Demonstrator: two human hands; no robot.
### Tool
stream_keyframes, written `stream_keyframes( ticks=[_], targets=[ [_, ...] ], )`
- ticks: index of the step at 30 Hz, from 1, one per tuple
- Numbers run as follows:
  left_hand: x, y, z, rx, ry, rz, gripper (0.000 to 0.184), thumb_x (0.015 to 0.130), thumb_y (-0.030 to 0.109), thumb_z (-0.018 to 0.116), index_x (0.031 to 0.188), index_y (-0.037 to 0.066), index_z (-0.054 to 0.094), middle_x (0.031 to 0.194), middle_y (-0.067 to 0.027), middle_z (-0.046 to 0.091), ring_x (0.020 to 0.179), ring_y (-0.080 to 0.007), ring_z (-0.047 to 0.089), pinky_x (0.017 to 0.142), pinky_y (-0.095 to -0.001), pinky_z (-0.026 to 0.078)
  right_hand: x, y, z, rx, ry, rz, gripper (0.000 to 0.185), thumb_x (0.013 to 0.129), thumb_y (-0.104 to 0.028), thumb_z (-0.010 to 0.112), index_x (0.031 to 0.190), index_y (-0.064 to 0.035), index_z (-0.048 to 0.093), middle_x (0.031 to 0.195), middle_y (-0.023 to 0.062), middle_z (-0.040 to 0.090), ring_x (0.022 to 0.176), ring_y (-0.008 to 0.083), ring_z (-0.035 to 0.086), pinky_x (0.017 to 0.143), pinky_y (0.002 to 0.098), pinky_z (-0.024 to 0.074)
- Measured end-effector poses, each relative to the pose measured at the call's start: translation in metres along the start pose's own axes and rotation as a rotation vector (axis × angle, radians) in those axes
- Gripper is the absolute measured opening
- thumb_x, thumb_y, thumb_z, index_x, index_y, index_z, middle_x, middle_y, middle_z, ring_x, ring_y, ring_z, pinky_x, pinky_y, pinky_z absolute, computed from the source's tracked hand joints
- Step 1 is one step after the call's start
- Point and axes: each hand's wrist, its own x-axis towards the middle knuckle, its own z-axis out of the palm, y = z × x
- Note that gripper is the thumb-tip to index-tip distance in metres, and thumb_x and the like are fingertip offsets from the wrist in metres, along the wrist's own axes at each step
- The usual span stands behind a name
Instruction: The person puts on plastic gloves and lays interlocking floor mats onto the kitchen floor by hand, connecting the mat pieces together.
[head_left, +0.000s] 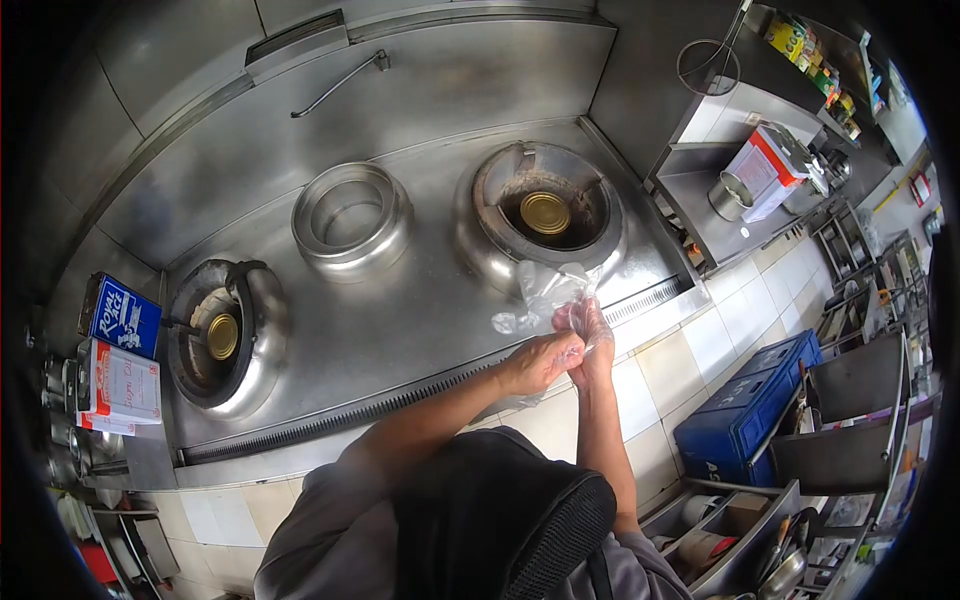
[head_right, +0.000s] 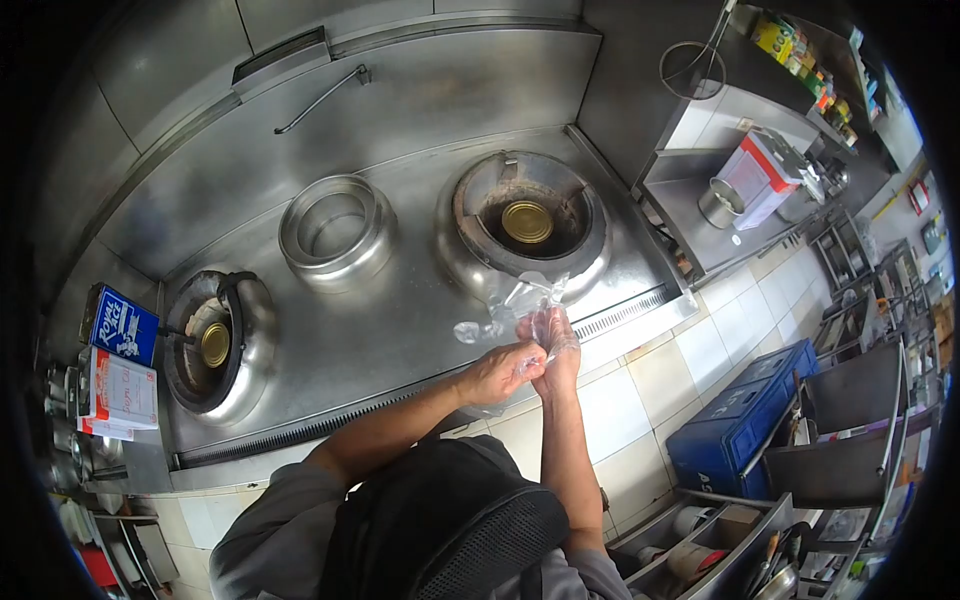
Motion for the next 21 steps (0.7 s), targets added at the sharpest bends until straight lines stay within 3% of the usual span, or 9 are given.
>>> stream_keyframes(
  ticks=[1,4,7,10,13,16,19,21],
  targets=[
    [0.000,0.000,0.000,-0.009,0.000,0.000,0.020,0.104,0.024,0.057,0.111,0.005,0.057,0.100,-0.0166,0.065,0.093,-0.0375,0.064,0.082,-0.0431,0.050,0.000,-0.002,0.001,-0.009,0.003,-0.018,0.037,0.107,-0.031,0.055,0.128,-0.0008,0.058,0.110,0.0102,0.067,0.095,0.0253,0.067,0.085,0.0382,0.0565],
    [-0.001,0.004,-0.002,-0.019,-0.004,-0.030,0.019,0.104,0.022,0.057,0.110,0.005,0.056,0.098,-0.0163,0.065,0.092,-0.0371,0.065,0.082,-0.0435,0.051,0.000,-0.002,-0.002,0.013,-0.032,0.012,0.049,0.108,-0.041,0.049,0.141,-0.0040,0.051,0.125,0.0145,0.065,0.113,0.0315,0.065,0.098,0.0448,0.0526],
    [-0.001,0.003,0.004,-0.010,0.028,0.031,0.018,0.104,0.021,0.056,0.110,0.004,0.055,0.095,-0.0163,0.065,0.089,-0.0367,0.066,0.082,-0.0437,0.051,-0.010,-0.011,0.008,0.229,-0.369,0.178,0.066,0.107,-0.056,0.041,0.153,-0.0083,0.040,0.142,0.0184,0.057,0.133,0.0367,0.054,0.111,0.0529,0.0422],
    [-0.004,0.007,0.005,-0.021,0.004,0.069,0.019,0.104,0.021,0.056,0.110,0.004,0.055,0.096,-0.0165,0.064,0.089,-0.0360,0.066,0.082,-0.0439,0.051,-0.013,-0.014,0.008,0.281,-0.468,0.266,0.080,0.103,-0.067,0.034,0.159,-0.0112,0.031,0.152,0.0201,0.049,0.142,0.0384,0.044,0.117,0.0560,0.0332],
    [-0.004,0.008,0.007,-0.040,0.006,0.077,0.018,0.104,0.021,0.056,0.110,0.004,0.056,0.097,-0.0165,0.064,0.089,-0.0363,0.066,0.082,-0.0439,0.051,-0.015,-0.018,0.012,0.152,-0.447,0.241,0.083,0.101,-0.070,0.036,0.157,-0.0096,0.035,0.153,0.0189,0.048,0.141,0.0379,0.045,0.117,0.0538,0.0342],
    [0.002,0.016,0.001,0.033,0.013,0.114,0.016,0.103,0.019,0.057,0.109,0.005,0.055,0.097,-0.0159,0.064,0.089,-0.0364,0.065,0.081,-0.0443,0.051,0.000,-0.011,0.008,-0.084,-0.173,0.145,0.084,0.102,-0.071,0.031,0.157,-0.0073,0.037,0.158,0.0203,0.041,0.140,0.0396,0.046,0.118,0.0540,0.0325],
    [0.009,0.019,-0.003,0.026,-0.035,0.078,0.014,0.103,0.019,0.057,0.107,0.005,0.055,0.096,-0.0157,0.063,0.088,-0.0367,0.065,0.080,-0.0450,0.051,-0.002,-0.023,0.012,0.032,-0.433,0.182,0.085,0.101,-0.071,0.037,0.155,-0.0060,0.040,0.159,0.0161,0.042,0.141,0.0375,0.044,0.118,0.0523,0.0298],
    [0.008,0.016,-0.001,0.025,-0.028,0.100,0.014,0.103,0.019,0.058,0.106,0.005,0.054,0.097,-0.0162,0.063,0.088,-0.0368,0.065,0.079,-0.0453,0.050,-0.007,-0.026,0.017,0.012,-0.380,0.159,0.081,0.102,-0.067,0.040,0.155,-0.0054,0.041,0.153,0.0161,0.049,0.140,0.0362,0.046,0.118,0.0519,0.0297]
  ],
)
